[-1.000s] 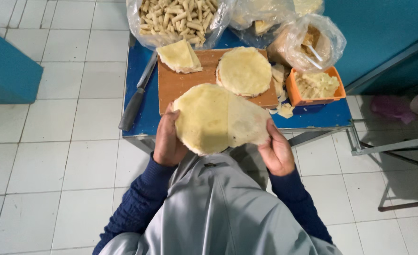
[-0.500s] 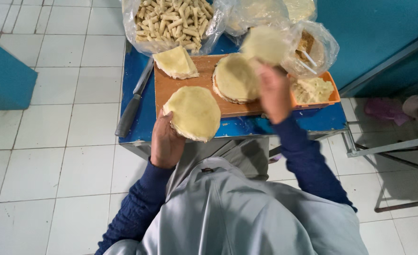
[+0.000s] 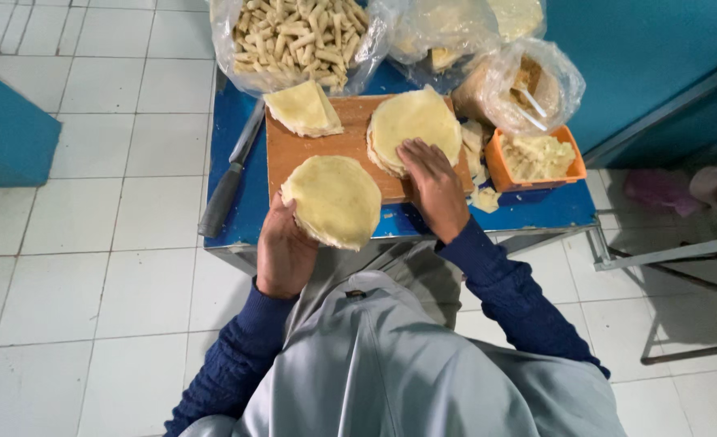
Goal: The person sits at a small blue table and stretches and thins round dough pieces by hand, pulling each disc outward and folding it over, then sets it on the cutting board with the others. Bags of dough pieces, a knife, and an orange container of dough scraps sit on the table.
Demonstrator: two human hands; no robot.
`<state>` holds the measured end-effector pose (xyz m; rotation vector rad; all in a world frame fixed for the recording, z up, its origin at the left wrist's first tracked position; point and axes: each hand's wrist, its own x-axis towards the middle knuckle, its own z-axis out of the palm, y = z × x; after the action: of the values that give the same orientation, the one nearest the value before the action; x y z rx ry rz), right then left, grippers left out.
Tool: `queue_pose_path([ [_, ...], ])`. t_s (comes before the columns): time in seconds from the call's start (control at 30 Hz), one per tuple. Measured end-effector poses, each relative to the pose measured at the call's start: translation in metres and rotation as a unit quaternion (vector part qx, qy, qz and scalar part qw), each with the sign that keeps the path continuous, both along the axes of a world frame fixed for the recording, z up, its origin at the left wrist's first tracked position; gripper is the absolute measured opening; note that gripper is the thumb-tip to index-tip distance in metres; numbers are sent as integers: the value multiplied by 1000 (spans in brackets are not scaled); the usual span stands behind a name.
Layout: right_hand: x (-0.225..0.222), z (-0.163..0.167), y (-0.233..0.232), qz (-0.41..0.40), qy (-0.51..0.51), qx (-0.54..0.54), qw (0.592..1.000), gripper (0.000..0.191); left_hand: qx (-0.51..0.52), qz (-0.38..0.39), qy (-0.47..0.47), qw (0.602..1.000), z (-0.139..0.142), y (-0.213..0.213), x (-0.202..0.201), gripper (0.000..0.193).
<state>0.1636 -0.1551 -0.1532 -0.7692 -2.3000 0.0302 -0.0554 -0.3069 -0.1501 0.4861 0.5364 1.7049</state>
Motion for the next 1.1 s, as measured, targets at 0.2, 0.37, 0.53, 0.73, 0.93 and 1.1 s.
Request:
queue_pose_path([
  [0.2, -5, 30, 21, -18, -11, -100, 995, 35, -7, -7, 8, 1000, 1, -1, 0, 40],
  [0.37, -27, 62, 58, 68, -213, -18, 974, 62, 7, -10, 1, 1000, 1, 0, 1, 39],
  [0.53, -32, 62, 59, 37, -286, -101, 952, 70, -3, -5, -2, 1000, 0, -1, 5, 39],
  [0.73, -25, 80, 39, 100, -96, -69, 988, 52, 63, -17, 10, 998, -5, 8, 30, 7],
  [0.93, -11, 61, -74, 70, 149, -290, 943, 25, 45, 19, 78, 996, -6, 14, 49, 7],
  [1.1, -12, 56, -98, 44, 164, -205, 964, 23, 45, 75, 202, 976, -6, 19, 56, 13],
])
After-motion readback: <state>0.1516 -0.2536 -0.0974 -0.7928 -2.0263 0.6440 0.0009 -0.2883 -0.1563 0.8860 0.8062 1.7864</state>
